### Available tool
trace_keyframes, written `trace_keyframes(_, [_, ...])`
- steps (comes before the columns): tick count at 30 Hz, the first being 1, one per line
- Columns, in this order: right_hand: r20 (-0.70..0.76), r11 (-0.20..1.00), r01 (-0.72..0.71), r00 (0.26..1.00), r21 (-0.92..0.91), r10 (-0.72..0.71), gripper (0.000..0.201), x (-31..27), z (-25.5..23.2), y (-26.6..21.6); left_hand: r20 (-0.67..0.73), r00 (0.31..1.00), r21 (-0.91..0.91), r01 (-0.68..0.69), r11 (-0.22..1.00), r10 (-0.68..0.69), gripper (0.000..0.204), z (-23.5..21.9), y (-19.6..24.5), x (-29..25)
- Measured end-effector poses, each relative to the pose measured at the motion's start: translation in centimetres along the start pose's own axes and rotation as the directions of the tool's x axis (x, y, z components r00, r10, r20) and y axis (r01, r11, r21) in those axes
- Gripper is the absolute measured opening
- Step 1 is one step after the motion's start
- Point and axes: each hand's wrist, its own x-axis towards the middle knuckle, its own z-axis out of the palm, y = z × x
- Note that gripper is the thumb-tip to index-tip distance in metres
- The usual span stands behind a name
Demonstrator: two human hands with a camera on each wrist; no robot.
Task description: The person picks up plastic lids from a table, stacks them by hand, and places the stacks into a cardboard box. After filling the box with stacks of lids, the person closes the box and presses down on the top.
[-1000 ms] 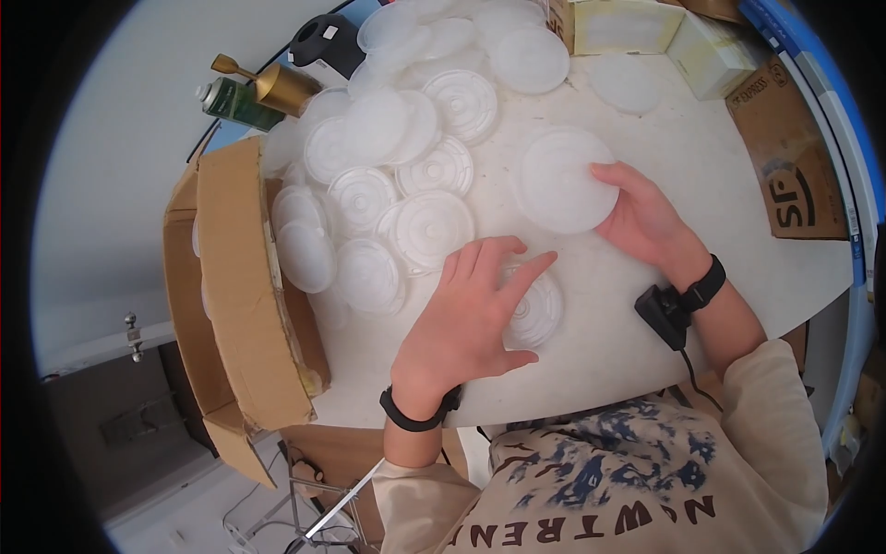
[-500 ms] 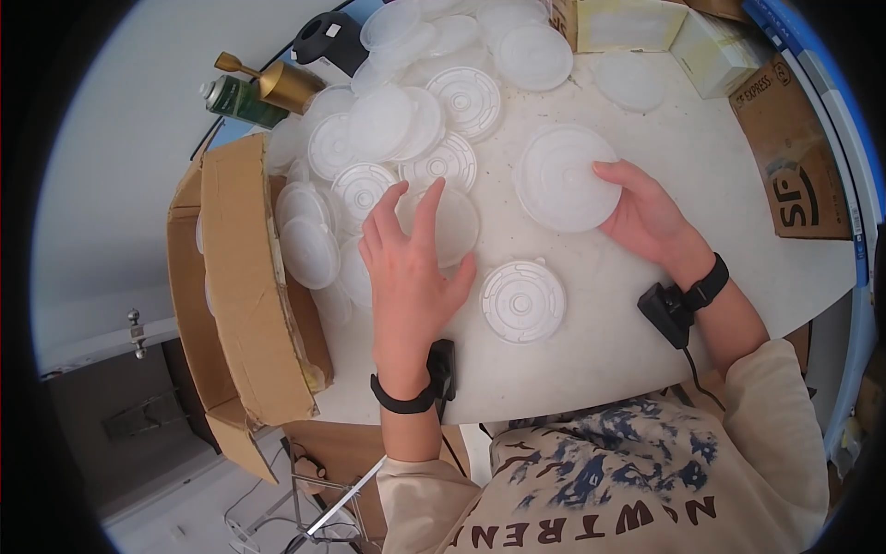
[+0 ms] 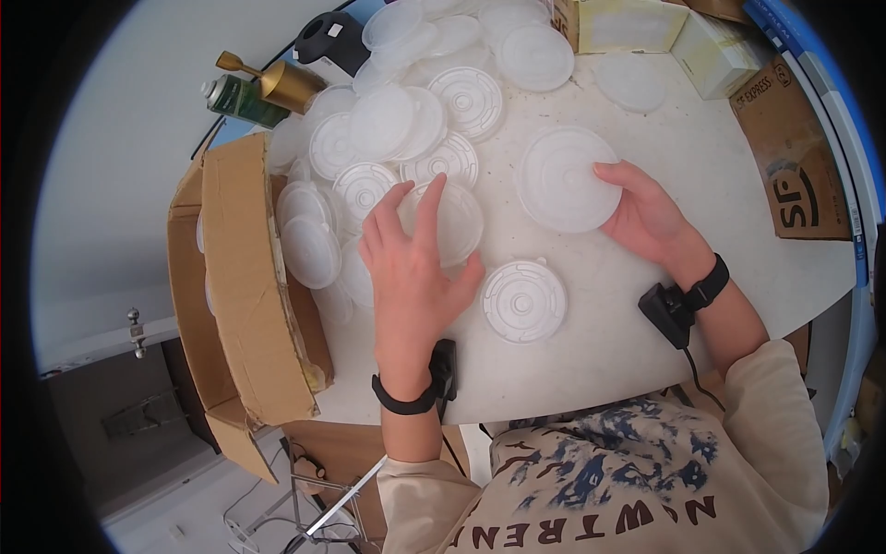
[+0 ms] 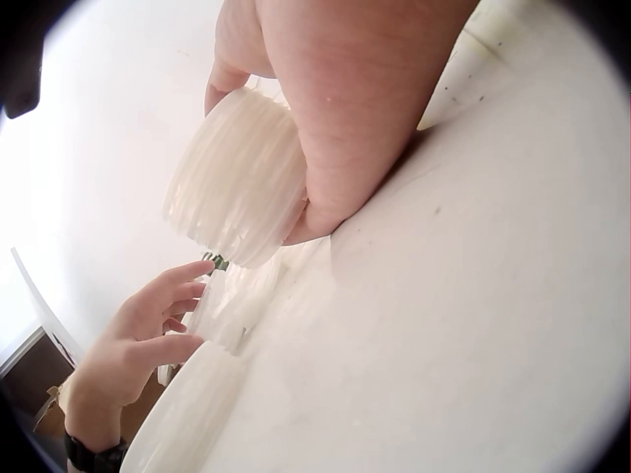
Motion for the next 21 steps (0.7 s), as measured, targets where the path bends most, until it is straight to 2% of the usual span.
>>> trace_keyframes(2, [-0.004,1.0,0.004,1.0,0.003,-0.004,0.039,0.0,0.1,0.0,-0.024,1.0,-0.001,-0.001,1.0,0.001,0.077,-0.2,0.5,0.1])
trace_keyframes(4, [-0.01,1.0,0.004,1.0,0.004,-0.004,0.039,-0.1,0.1,0.0,-0.05,0.999,-0.078,-0.021,0.997,0.017,0.078,-0.3,0.8,0.2])
trace_keyframes(14, [0.004,1.0,0.001,1.0,0.005,-0.001,0.041,0.0,0.0,-0.1,-0.016,0.998,-0.102,-0.057,0.993,0.055,0.077,0.5,0.2,0.0])
trace_keyframes(16, [-0.003,1.0,0.004,1.0,0.019,-0.004,0.042,-0.1,0.2,-0.1,0.065,0.993,-0.254,-0.078,0.964,0.097,0.083,-0.1,0.5,0.0])
trace_keyframes(17, [-0.01,0.999,0.007,1.0,0.033,-0.006,0.043,-0.1,0.3,-0.2,0.065,0.993,-0.254,-0.079,0.964,0.098,0.083,-0.2,0.6,0.0])
trace_keyframes(19, [-0.002,0.999,0.008,1.0,0.032,-0.008,0.044,-0.1,0.2,-0.1,0.142,0.966,-0.347,-0.154,0.925,0.214,0.086,-0.3,0.7,0.0])
trace_keyframes(20, [0.006,0.999,0.009,1.0,0.031,-0.009,0.045,-0.1,0.1,-0.1,0.142,0.966,-0.347,-0.155,0.925,0.215,0.086,-0.4,1.0,-0.1])
trace_keyframes(21, [0.006,0.999,0.009,1.0,0.03,-0.009,0.045,-0.1,0.1,-0.1,0.214,0.933,-0.375,-0.194,0.906,0.289,0.086,-0.5,1.5,-0.1])
